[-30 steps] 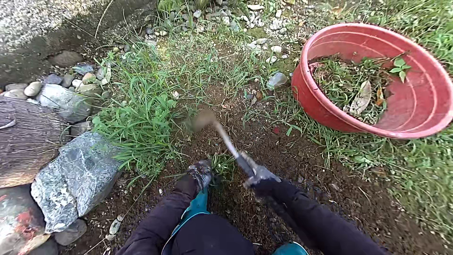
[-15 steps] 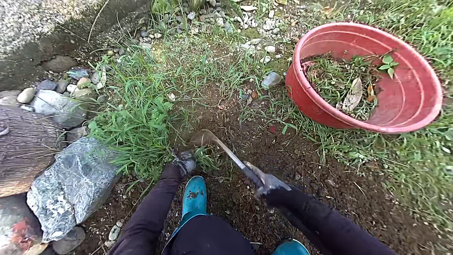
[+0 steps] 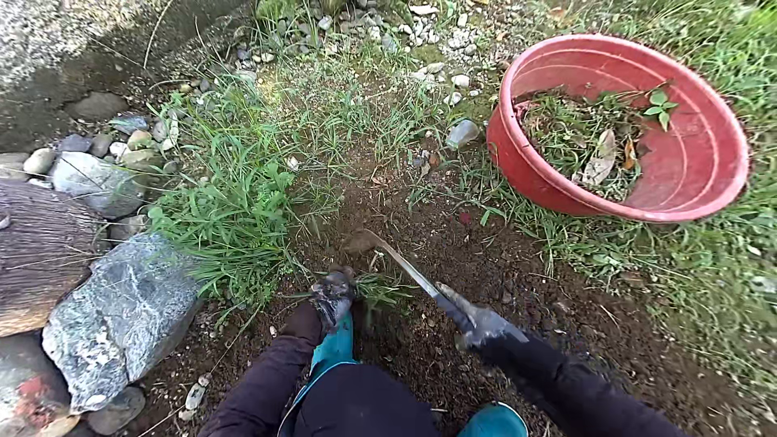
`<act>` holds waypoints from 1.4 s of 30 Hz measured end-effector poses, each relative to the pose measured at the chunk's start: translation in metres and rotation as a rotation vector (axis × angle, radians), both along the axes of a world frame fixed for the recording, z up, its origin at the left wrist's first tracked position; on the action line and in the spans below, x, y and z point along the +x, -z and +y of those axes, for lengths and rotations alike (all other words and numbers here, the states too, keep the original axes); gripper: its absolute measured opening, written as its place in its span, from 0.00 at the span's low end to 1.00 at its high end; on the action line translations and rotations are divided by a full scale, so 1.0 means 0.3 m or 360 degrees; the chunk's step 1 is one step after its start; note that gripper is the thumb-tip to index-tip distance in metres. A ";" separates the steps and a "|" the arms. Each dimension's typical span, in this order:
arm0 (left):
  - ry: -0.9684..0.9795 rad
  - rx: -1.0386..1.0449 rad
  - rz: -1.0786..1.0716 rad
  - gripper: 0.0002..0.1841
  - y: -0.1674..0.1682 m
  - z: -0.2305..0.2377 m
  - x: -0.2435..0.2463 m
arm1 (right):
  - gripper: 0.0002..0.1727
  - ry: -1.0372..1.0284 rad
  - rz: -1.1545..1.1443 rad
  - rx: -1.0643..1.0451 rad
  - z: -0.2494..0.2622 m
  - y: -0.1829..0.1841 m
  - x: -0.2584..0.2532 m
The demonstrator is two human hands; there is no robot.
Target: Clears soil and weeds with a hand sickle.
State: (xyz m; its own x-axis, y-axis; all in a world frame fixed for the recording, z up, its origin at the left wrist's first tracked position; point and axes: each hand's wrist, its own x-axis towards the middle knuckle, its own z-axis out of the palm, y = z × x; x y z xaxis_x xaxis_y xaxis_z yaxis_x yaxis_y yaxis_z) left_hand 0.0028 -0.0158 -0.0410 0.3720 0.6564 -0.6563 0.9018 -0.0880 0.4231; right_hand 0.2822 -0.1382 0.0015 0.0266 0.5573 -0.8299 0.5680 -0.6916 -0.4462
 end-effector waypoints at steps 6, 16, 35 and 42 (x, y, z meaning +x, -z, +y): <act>-0.0070 0.0017 0.0299 0.38 0.097 0.101 -0.017 | 0.62 0.0360 0.0135 0.0221 -0.056 -0.101 0.070; -0.0382 -0.0342 -0.0522 0.29 0.016 0.126 0.060 | 0.60 0.0974 0.0095 0.0416 -0.005 -0.051 0.068; 0.0393 0.0203 -0.0502 0.23 -0.043 0.135 0.089 | 0.62 0.0633 -0.0061 0.0215 -0.235 -0.081 0.228; 0.0499 0.0242 -0.0088 0.48 0.076 0.395 0.355 | 0.62 0.1209 0.0052 0.0243 -0.335 0.020 0.142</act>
